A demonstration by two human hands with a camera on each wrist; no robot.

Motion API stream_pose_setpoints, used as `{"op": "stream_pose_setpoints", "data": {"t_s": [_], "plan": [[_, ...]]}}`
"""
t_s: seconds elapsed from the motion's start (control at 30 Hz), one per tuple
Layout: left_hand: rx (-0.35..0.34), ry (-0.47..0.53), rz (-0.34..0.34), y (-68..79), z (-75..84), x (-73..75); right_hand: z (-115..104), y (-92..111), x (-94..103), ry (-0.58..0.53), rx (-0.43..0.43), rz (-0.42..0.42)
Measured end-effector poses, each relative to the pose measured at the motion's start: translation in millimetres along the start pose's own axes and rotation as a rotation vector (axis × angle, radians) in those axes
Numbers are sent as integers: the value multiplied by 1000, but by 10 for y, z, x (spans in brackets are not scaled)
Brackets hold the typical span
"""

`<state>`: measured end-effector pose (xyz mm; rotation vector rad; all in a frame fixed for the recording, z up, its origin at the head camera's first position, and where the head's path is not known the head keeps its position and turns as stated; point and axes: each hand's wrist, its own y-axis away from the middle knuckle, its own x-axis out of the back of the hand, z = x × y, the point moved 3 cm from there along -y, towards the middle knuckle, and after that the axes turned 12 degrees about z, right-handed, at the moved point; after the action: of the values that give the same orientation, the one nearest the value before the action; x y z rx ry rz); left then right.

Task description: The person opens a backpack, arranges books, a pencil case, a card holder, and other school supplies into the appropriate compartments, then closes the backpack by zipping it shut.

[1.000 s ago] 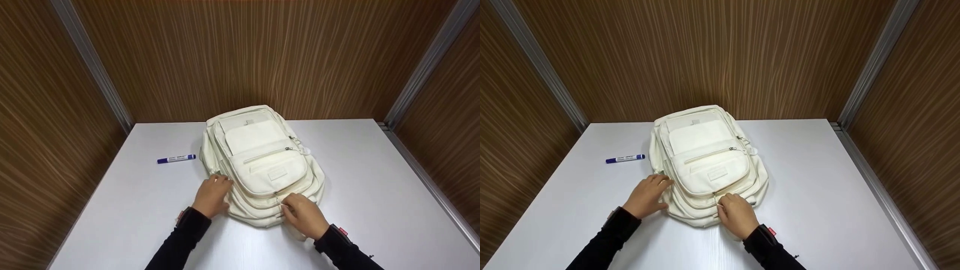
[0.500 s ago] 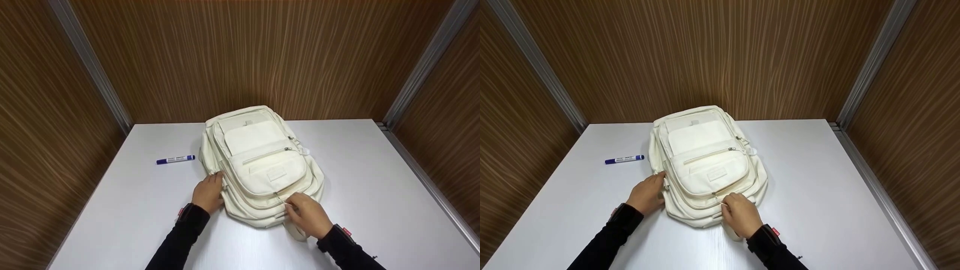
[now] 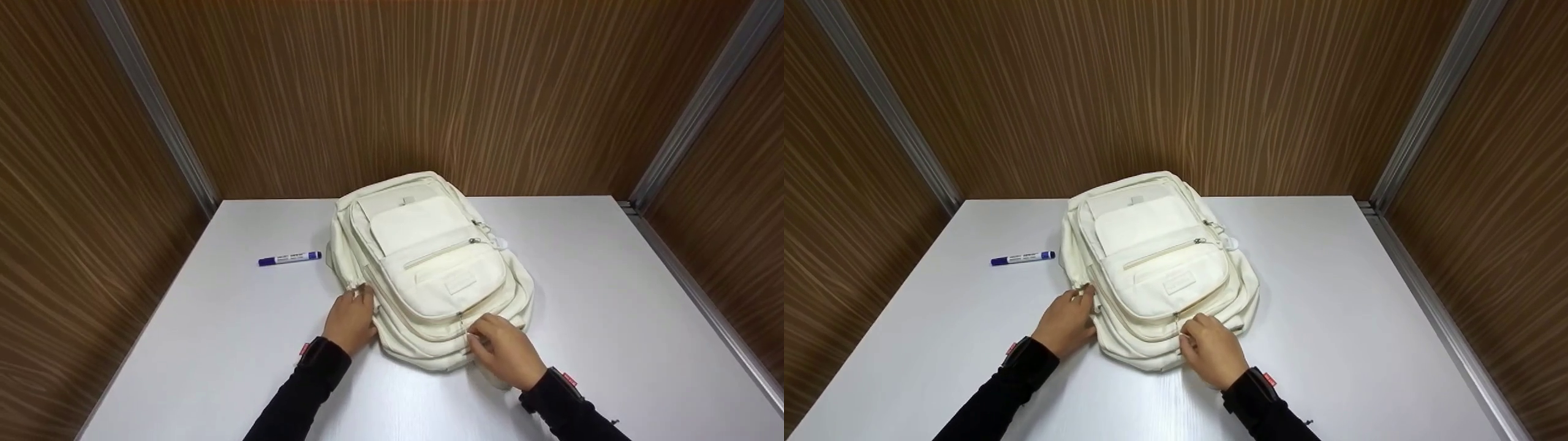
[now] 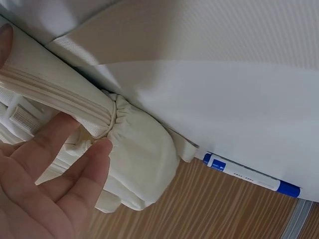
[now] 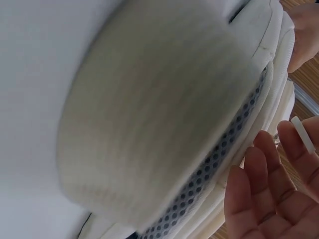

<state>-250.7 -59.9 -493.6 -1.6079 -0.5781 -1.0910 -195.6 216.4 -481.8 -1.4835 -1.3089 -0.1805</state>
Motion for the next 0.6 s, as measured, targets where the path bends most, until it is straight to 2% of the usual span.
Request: {"op": "stream_pose_setpoints", "data": {"t_s": [0.2, 0.43, 0.6], "plan": [[-45, -79, 41, -4, 134, 21, -67, 6, -24, -15, 19, -3], [-76, -165, 110, -12, 222, 20, -199, 16, -79, -18, 97, -1], [-93, -209, 125, -8, 323, 11, -287, -15, -130, -23, 112, -2]]}}
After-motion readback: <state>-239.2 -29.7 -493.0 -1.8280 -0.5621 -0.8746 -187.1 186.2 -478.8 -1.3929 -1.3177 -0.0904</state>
